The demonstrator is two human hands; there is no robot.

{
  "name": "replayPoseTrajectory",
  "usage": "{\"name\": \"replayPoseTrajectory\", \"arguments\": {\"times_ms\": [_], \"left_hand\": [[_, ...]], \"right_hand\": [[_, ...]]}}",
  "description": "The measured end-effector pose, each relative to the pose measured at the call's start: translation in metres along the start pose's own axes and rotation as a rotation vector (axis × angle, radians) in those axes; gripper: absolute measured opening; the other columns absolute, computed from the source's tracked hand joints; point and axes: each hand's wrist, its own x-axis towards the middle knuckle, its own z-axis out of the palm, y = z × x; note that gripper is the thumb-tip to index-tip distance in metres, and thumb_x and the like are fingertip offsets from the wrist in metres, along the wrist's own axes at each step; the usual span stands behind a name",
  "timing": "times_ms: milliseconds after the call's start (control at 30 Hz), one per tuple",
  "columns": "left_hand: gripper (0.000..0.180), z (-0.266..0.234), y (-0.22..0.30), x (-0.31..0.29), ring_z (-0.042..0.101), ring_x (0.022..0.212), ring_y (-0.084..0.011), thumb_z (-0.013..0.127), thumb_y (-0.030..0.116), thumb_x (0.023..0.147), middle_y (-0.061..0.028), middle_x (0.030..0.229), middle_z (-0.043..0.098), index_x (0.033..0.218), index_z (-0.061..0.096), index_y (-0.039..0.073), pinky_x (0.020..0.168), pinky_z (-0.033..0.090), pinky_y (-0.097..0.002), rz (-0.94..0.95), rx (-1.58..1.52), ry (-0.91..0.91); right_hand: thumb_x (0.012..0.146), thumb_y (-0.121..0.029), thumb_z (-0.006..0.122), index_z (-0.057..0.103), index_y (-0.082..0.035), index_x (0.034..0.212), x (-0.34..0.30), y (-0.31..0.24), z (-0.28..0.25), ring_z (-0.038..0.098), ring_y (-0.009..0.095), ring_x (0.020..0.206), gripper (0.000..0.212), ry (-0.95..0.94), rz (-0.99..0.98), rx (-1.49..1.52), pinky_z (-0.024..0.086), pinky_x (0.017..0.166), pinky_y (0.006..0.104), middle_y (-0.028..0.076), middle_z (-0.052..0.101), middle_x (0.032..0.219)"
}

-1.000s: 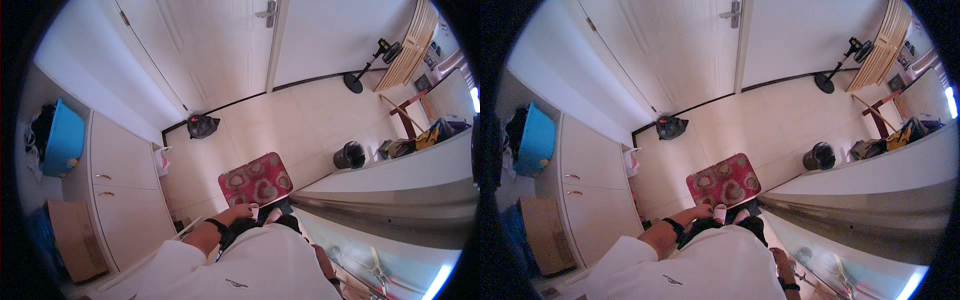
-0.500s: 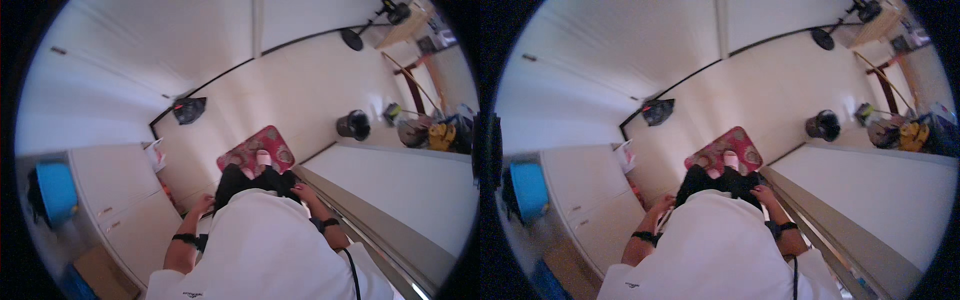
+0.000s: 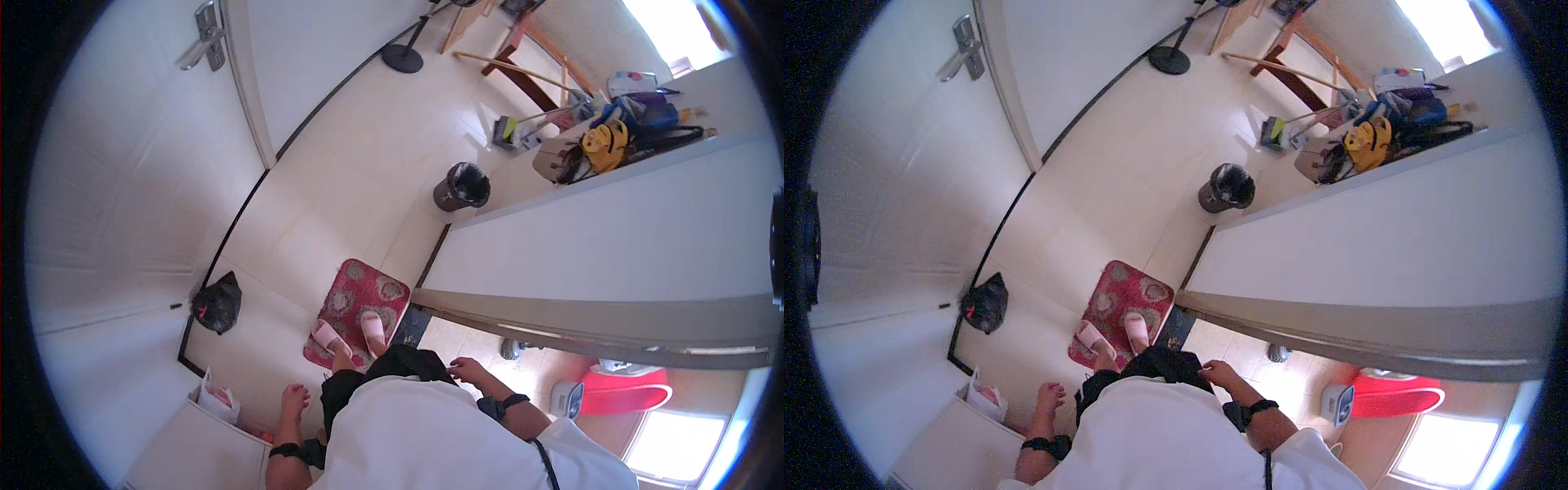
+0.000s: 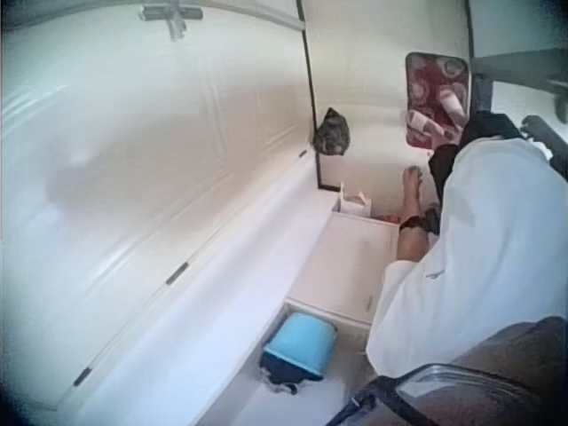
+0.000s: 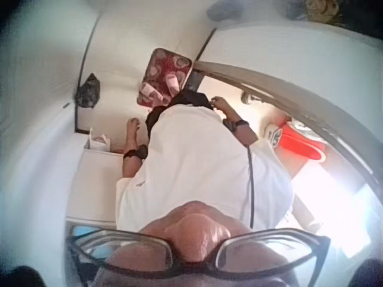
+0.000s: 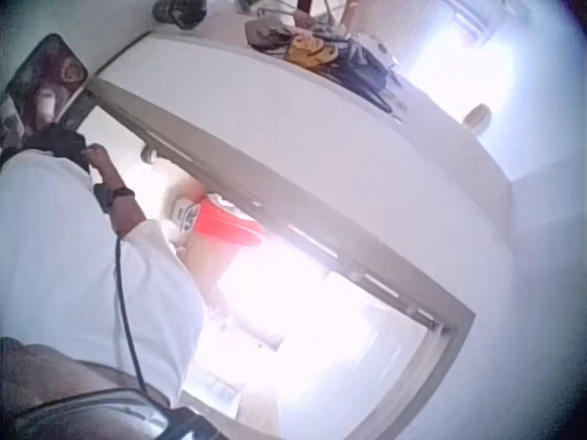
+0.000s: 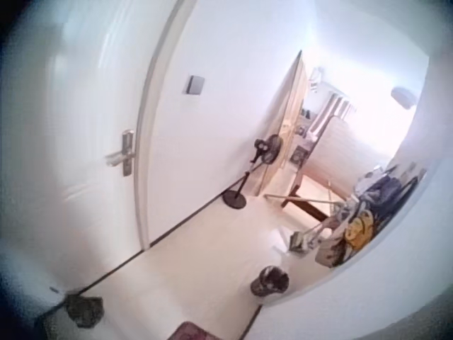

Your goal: Rinsing a mop in the bathroom and then placing wooden slats into a bed frame in a bedroom.

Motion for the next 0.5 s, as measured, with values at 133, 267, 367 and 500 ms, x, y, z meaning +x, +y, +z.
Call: {"name": "replayPoseTrajectory", "arguments": {"times_ms": [133, 267, 367, 500], "left_hand": [[0.020, -0.019, 0.000, 0.004, 0.054, 0.060, -0.0143, 0.055, 0.014, 0.076, -0.0069, 0.075, 0.055, 0.092, 0.051, 0.004, 0.045, 0.043, -0.0253, 0.023, 0.009, -0.058], [0.021, -0.055, -0.018, 0.015, 0.055, 0.061, -0.0153, 0.055, 0.011, 0.074, -0.0067, 0.075, 0.056, 0.093, 0.051, 0.004, 0.044, 0.043, -0.0257, -0.055, 0.163, -0.077], [0.024, -0.074, 0.006, 0.022, 0.056, 0.061, -0.0153, 0.056, 0.009, 0.072, -0.0067, 0.076, 0.056, 0.095, 0.051, 0.003, 0.044, 0.044, -0.0258, -0.090, 0.270, -0.099], [0.025, -0.085, 0.042, 0.040, 0.056, 0.062, -0.0150, 0.056, 0.010, 0.072, -0.0065, 0.076, 0.056, 0.095, 0.051, 0.003, 0.044, 0.044, -0.0257, -0.022, 0.240, -0.122]], "right_hand": [[0.070, -0.037, 0.063, 0.057, -0.001, 0.098, -0.010, -0.011, 0.010, 0.060, 0.019, 0.068, 0.046, 0.038, -0.021, -0.195, 0.048, 0.060, 0.0297, 0.012, 0.062, 0.078], [0.069, -0.041, 0.062, 0.059, -0.001, 0.094, 0.001, -0.035, 0.027, 0.061, 0.023, 0.075, 0.048, 0.144, -0.133, -0.077, 0.048, 0.070, 0.0326, 0.016, 0.061, 0.087], [0.069, -0.041, 0.062, 0.058, -0.002, 0.097, -0.005, -0.063, 0.023, 0.060, 0.024, 0.081, 0.049, 0.210, -0.266, -0.059, 0.047, 0.071, 0.0325, 0.016, 0.060, 0.091], [0.068, -0.045, 0.062, 0.057, -0.002, 0.097, -0.006, -0.069, 0.024, 0.057, 0.028, 0.085, 0.053, 0.193, -0.292, -0.075, 0.045, 0.075, 0.0348, 0.016, 0.060, 0.092]]}}
